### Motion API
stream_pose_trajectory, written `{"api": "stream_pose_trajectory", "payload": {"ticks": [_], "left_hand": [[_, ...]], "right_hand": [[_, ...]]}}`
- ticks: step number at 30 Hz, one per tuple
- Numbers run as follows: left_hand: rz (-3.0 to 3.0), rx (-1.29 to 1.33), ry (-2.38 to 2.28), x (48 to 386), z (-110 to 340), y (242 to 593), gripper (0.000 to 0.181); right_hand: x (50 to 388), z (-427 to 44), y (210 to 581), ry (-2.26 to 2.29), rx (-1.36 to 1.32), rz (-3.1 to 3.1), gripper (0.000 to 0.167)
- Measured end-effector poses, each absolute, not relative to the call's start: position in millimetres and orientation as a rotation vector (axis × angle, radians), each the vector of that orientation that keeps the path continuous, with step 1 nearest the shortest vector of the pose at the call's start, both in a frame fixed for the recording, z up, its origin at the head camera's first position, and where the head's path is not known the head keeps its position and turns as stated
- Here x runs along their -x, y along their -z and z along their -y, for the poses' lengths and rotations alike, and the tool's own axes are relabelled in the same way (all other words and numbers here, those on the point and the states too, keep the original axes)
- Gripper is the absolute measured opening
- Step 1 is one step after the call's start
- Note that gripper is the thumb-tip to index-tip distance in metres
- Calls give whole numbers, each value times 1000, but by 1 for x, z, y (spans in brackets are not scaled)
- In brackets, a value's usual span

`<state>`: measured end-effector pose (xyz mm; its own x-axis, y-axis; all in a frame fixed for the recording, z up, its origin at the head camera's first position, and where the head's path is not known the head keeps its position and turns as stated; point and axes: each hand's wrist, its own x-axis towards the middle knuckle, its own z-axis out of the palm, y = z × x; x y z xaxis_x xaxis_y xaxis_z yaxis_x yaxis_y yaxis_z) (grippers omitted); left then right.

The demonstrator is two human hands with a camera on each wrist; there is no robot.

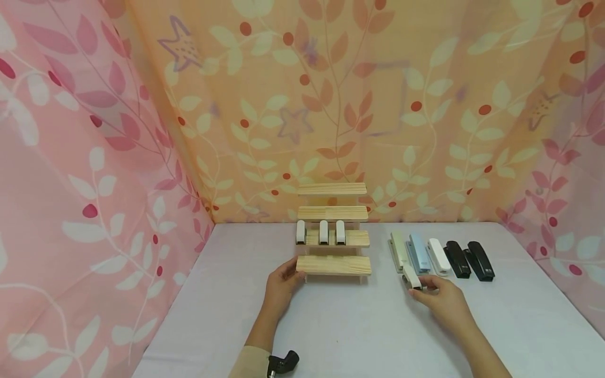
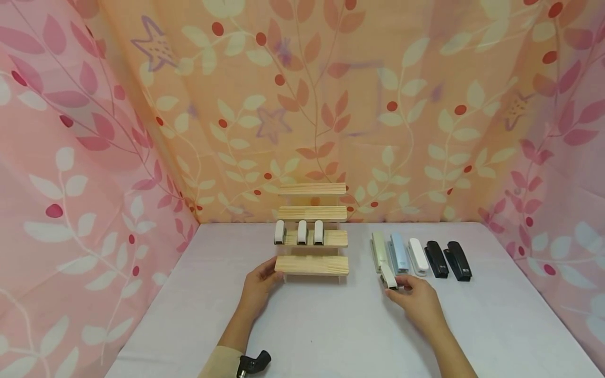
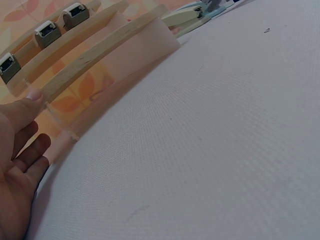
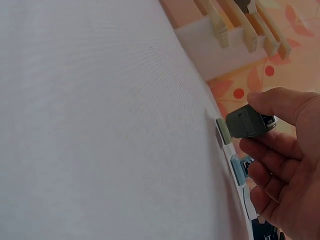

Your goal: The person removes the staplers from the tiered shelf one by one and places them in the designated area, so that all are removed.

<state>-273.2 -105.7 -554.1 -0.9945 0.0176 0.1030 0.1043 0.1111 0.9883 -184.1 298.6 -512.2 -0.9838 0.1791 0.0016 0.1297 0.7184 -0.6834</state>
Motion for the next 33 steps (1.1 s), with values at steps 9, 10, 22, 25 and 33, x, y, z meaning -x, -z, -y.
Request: {"api": "stream_pose_trajectory", "payload": {"ticks": [9,10,22,25,33], "left_hand": [[2276,132,2063,272,106,553,60],[2277,134,2061,272,106,553,60],[2290,140,2038,273,105,554,59],[2300,134,2032,273,106,554,60],[2297,147,2022,272,106,554,61]], "right_hand": [[186,-300,520,-1114,261,2848,65],[186,-300,521,-1113,260,2848,64],[187,-300,525,-1100,265,2861,63],[188,-299,526,-1084,261,2871,62],[187,-297,526,-1030,181,2874,56]]}}
